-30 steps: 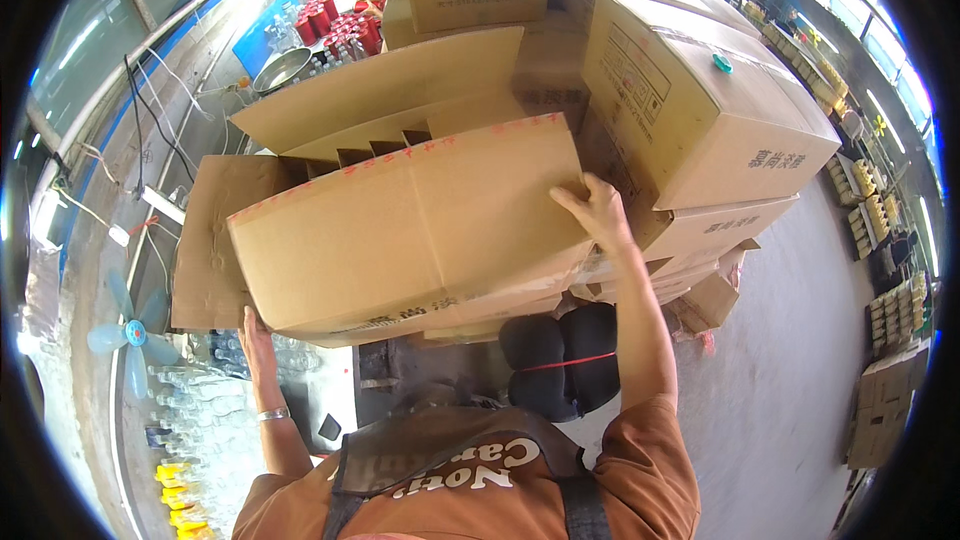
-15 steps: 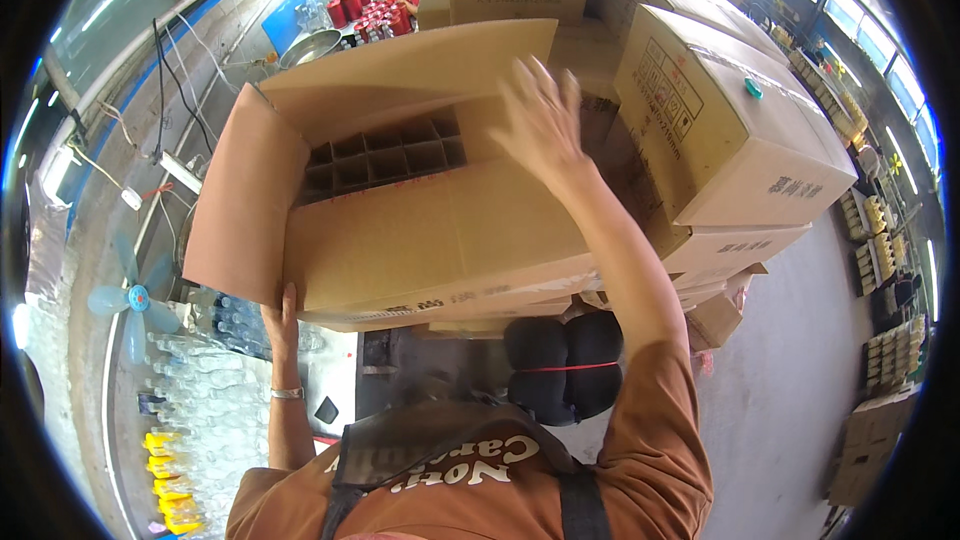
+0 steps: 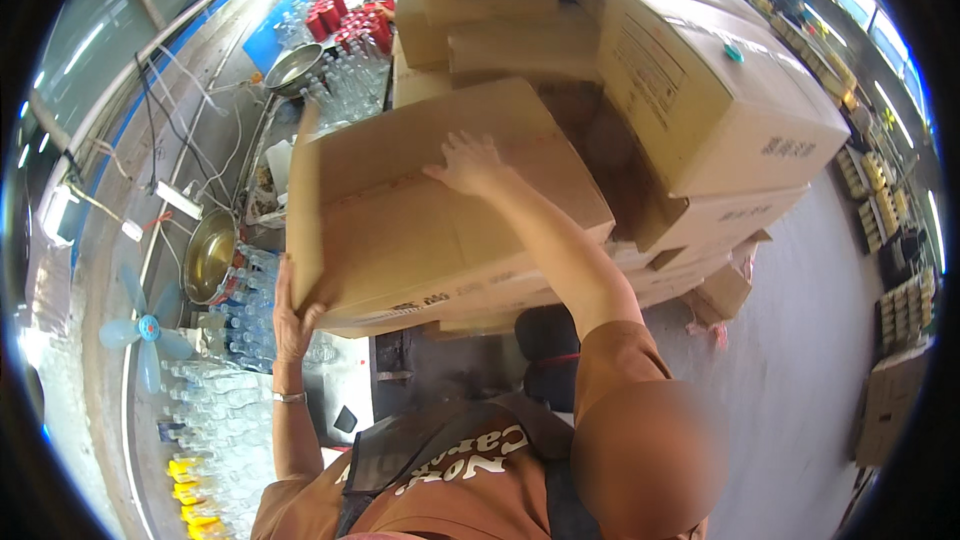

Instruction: The person opens a cardboard box with a utility knife and removes clear plastic bottles one by one, placing them on a nearby table. The person then closes the box flaps and secures the box with tape.

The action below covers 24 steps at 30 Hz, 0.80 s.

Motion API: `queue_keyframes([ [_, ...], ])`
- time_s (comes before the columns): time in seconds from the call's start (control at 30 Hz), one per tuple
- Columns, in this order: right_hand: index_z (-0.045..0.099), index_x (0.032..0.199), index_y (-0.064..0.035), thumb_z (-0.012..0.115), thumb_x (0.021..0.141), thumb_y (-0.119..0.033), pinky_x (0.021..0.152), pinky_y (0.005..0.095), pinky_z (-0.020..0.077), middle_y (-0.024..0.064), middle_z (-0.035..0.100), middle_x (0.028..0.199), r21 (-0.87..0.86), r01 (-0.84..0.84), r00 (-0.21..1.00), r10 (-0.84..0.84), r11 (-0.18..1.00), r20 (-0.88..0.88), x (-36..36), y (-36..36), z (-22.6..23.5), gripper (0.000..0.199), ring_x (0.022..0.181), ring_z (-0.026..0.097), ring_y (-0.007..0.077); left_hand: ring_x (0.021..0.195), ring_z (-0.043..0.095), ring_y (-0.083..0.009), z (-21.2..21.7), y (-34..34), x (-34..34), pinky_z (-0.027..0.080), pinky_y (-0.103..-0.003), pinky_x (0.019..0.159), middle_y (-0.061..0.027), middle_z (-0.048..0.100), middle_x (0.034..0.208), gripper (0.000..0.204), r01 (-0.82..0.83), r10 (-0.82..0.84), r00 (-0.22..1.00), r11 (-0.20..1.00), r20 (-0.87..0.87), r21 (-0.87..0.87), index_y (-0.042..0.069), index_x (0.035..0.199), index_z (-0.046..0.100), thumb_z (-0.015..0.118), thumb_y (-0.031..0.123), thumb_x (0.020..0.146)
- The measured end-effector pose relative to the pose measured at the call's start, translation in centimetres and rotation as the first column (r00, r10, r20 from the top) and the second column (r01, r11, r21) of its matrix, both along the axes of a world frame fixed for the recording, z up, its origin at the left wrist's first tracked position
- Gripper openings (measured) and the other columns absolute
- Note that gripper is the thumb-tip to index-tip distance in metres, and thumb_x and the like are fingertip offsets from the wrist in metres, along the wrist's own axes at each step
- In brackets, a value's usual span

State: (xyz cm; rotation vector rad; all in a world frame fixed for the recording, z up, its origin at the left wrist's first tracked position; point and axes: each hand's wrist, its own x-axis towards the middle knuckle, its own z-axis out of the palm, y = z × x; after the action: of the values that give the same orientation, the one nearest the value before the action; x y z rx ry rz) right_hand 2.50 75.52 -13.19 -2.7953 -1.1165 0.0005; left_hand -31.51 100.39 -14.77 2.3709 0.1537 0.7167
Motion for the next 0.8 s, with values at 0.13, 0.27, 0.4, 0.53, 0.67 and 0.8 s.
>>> queue_keyframes([
  [0.13,0.052,0.137,-0.0101,0.043,0.096,-0.057,0.114,0.0432,0.0312,0.0130,0.048,0.146,0.340,0.138,0.981,-0.082,0.930,-0.175,-3.1,-4.3,5.1,0.063,0.136,0.042,0.0336,0.147,0.023,-0.0372,1.4,2.5,-1.5,0.022,-0.050,0.118,-0.0160,0.037,0.154,0.074,0.192,-0.168,0.950,0.979,-0.263,0.069,0.007,0.137,0.055,0.054,0.063,0.089],
  [0.27,0.050,0.138,-0.0032,0.054,0.091,-0.060,0.108,0.0385,0.0397,0.0222,0.052,0.139,0.462,0.456,0.858,-0.513,0.761,-0.001,-2.4,-16.9,5.1,0.074,0.129,0.051,0.0337,0.142,0.033,-0.0351,-2.4,4.9,0.5,0.027,-0.043,0.116,-0.0193,0.042,0.148,0.060,-0.074,0.050,0.990,0.978,-0.128,-0.193,0.000,0.139,0.049,0.063,0.036,0.094],
  [0.4,0.040,0.149,-0.0186,0.061,0.085,-0.065,0.104,0.0656,0.0349,0.0136,0.041,0.151,0.358,0.629,0.562,-0.086,0.690,-0.822,-5.4,-25.6,-1.9,0.082,0.138,0.032,0.0470,0.120,0.056,-0.0226,-4.9,4.7,1.3,0.045,-0.033,0.101,-0.0121,0.052,0.139,0.063,-0.176,0.055,0.983,0.539,-0.174,-0.824,-0.006,0.141,0.042,0.070,0.020,0.092],
  [0.53,0.035,0.151,-0.0162,0.061,0.091,-0.055,0.101,0.0607,0.0436,0.0091,0.031,0.157,0.447,0.632,0.526,0.073,0.633,-0.847,-8.7,-24.7,-4.0,0.077,0.141,0.030,0.0373,0.117,0.058,-0.0198,-6.9,5.1,-2.6,0.049,-0.032,0.097,-0.0110,0.059,0.130,0.060,-0.266,-0.012,0.958,0.340,-0.287,-0.902,-0.004,0.137,0.047,0.072,0.026,0.091],
  [0.67,0.035,0.150,-0.0064,0.070,0.087,-0.037,0.105,0.0404,0.0447,0.0141,0.027,0.158,0.506,0.339,0.640,0.199,0.793,-0.742,-8.7,-23.8,3.3,0.078,0.143,0.031,0.0258,0.117,0.056,-0.0221,-9.5,7.7,-5.2,0.049,-0.037,0.095,-0.0125,0.055,0.134,0.070,-0.220,-0.002,0.970,0.414,-0.243,-0.883,-0.002,0.142,0.041,0.069,0.038,0.092],
  [0.8,0.040,0.146,-0.0033,0.054,0.092,-0.060,0.090,0.0337,0.0542,0.0145,0.040,0.150,0.540,0.455,0.744,0.031,0.708,-0.667,-10.7,-20.8,16.8,0.080,0.123,0.055,0.0261,0.121,0.053,-0.0244,-6.1,7.5,-1.3,0.046,-0.041,0.100,-0.0147,0.049,0.140,0.077,-0.121,0.097,0.992,0.647,-0.075,-0.753,0.000,0.147,0.035,0.062,0.049,0.093],
])
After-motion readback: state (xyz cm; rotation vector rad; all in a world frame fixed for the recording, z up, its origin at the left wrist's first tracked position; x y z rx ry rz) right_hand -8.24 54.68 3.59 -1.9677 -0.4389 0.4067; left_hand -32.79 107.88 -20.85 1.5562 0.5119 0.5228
